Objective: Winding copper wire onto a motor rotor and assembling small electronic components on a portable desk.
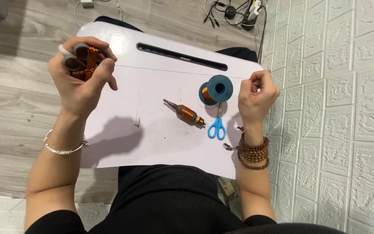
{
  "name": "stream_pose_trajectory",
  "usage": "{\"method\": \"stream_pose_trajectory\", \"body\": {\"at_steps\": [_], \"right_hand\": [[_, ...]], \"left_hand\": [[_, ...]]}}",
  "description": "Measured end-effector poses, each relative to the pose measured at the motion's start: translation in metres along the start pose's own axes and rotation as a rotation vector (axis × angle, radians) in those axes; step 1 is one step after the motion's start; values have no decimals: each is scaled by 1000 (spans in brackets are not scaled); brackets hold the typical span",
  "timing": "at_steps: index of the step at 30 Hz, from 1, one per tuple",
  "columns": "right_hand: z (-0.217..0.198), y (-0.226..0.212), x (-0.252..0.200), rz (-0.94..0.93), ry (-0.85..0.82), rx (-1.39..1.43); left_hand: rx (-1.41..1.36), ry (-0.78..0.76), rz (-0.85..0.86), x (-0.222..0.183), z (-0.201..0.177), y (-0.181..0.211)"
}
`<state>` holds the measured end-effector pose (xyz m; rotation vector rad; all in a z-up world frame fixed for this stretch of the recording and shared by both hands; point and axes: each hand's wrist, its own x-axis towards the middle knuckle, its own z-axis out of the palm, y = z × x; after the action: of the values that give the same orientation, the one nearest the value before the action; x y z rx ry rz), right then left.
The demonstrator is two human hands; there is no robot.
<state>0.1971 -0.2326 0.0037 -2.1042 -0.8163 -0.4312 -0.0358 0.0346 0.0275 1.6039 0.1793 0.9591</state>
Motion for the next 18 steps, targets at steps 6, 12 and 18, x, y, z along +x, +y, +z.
{"method": "stream_pose_trajectory", "body": {"at_steps": [6, 12, 18], "right_hand": [[-6, 20, 8, 56, 52, -47], [-8, 31, 13, 100, 53, -75], [-5, 56, 17, 123, 66, -81]], "left_hand": [[4, 56, -9, 2, -2, -1], [3, 92, -14, 4, -4, -6], [15, 97, -5, 6, -3, -10]]}}
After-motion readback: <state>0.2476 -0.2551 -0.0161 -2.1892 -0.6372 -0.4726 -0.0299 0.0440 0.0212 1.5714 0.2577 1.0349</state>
